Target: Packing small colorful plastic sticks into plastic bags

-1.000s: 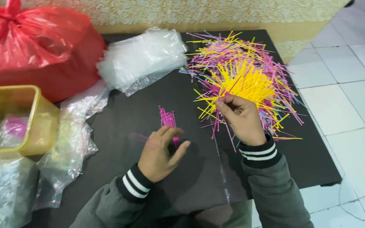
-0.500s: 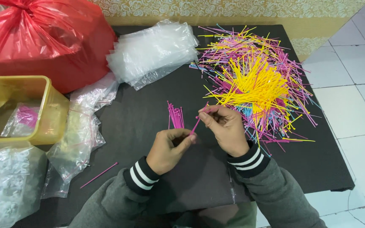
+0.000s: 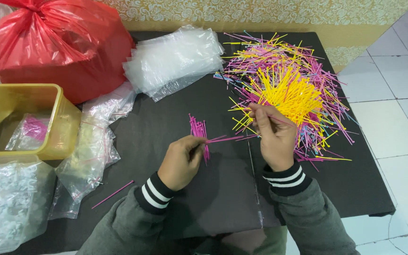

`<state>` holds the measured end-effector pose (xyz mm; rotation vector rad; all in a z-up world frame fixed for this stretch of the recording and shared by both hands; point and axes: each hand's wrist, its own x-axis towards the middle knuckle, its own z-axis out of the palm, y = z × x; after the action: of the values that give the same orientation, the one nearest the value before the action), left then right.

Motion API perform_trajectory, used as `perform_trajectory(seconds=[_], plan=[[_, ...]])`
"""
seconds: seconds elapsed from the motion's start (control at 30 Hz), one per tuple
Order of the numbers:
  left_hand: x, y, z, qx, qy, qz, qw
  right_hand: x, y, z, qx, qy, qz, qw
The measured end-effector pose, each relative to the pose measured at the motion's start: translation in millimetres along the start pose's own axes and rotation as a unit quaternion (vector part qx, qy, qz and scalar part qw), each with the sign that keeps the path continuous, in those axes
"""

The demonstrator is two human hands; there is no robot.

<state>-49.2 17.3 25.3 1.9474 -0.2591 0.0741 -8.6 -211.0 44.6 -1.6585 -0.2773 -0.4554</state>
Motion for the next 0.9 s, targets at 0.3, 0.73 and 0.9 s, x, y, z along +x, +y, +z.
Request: perform_trajectory(seconds=[0.3,0.73,0.9], plan=[[0.8,4.2,1.0,0.095,-0.024,0.103,0.990,-16.6,-5.6,29.6,-0.135,-0.263,-0.103,0.950],[1.4,-2.5,-6.0,-0.092,0.063,0.038,0.993,-16.9,-12.4,30.6,-0.130,-0.242,-0.038,0.961],[-1.5,1.8,-1.4,-0.029,0.044,0.104,0.993,-23.0,1.7,30.8,-0.085,-0.267,0.006,0.960]])
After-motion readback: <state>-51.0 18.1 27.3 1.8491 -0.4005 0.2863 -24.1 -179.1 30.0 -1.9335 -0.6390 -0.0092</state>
